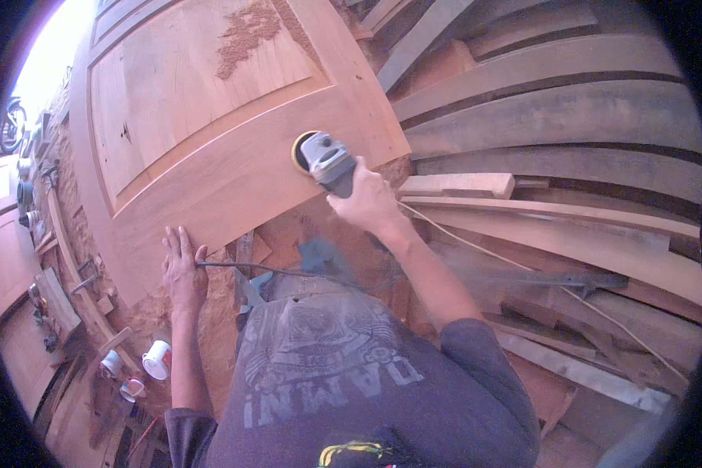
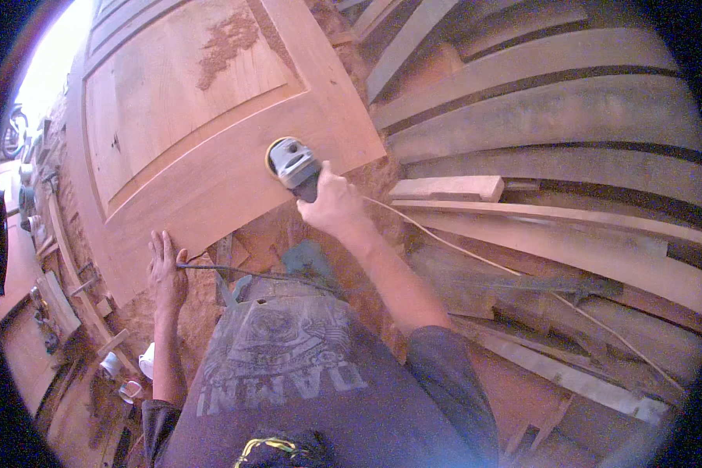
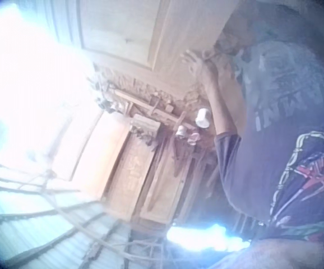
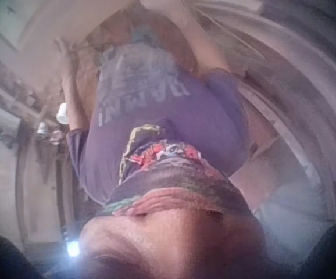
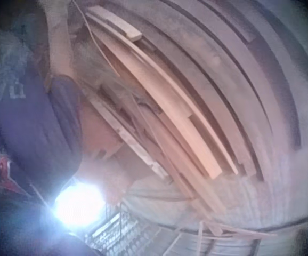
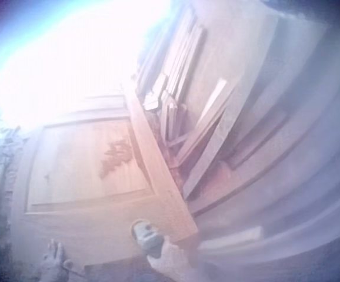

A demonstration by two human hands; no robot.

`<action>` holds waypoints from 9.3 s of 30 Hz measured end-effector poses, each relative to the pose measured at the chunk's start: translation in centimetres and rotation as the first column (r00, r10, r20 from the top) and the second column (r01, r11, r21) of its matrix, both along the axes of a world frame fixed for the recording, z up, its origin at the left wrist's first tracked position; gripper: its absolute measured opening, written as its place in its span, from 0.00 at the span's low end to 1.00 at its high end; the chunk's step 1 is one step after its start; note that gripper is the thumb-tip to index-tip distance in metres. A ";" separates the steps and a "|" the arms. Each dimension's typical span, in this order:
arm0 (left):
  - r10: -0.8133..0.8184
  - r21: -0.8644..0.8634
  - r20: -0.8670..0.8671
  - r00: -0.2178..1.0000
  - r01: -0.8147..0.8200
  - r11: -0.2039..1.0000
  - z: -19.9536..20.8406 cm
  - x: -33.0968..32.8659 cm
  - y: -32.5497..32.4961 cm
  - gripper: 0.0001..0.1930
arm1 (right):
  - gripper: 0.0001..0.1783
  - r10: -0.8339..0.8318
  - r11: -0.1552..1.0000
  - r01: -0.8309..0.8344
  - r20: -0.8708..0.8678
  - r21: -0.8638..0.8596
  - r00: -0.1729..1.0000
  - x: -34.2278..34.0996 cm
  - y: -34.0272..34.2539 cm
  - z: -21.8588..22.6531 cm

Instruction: The person uses an orbital sander to smooth the surface of a wooden door panel. They move the sander across the flat and recessed areas of the door, occasionally adjusting the power cord with the left hand while sanding with the right.

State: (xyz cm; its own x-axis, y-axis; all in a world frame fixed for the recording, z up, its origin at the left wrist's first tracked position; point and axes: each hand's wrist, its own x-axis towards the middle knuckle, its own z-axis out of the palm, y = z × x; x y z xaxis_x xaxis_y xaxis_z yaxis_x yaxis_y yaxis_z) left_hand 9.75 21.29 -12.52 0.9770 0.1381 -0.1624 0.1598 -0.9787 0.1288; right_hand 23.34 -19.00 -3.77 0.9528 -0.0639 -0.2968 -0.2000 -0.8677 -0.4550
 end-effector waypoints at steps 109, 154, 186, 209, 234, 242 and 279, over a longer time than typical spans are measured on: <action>0.024 0.039 0.321 0.947 -0.038 0.998 -5.0 6.0 3.2 0.39 | 0.40 0.023 0.995 -0.010 0.132 -0.100 0.991 3.7 -8.1 -1.3; 0.059 0.037 0.287 0.956 -0.072 0.997 -4.7 6.4 3.2 0.39 | 0.38 -0.049 0.996 0.055 -0.086 0.069 0.995 11.4 -10.0 3.3; 0.060 0.028 0.332 0.941 -0.074 0.997 -4.8 6.8 3.2 0.39 | 0.12 -0.301 0.414 0.354 -0.242 0.838 0.923 0.2 -12.3 -1.5; 0.720 -0.601 0.071 0.690 -0.547 0.583 -9.5 -27.3 10.3 0.44 | 0.43 0.517 0.820 -0.447 -0.126 0.358 0.847 -15.4 30.8 0.8; -0.840 -0.992 0.121 0.529 0.048 -0.112 -7.0 -13.8 -12.3 0.23 | 0.43 0.247 0.969 -0.246 -0.083 0.027 0.965 -15.8 24.1 1.2; -0.905 -0.991 -0.131 0.406 -0.034 0.128 -5.9 -13.7 -10.3 0.30 | 0.41 0.159 0.987 -0.161 -0.074 -0.023 0.985 -15.4 22.1 1.4; -0.028 -0.738 -0.451 0.892 -0.356 0.574 -13.4 -42.6 48.9 0.38 | 0.22 -0.047 0.929 0.038 0.016 0.369 0.999 -26.6 51.1 0.7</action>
State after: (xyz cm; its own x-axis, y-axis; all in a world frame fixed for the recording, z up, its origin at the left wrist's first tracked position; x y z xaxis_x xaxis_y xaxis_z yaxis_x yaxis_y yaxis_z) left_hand -32.81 70.19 -25.90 0.7769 -0.0806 -0.6245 0.5265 -0.4608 0.7145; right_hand -3.29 32.10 -3.12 0.9588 0.0050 -0.2840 -0.2178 -0.6290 -0.7463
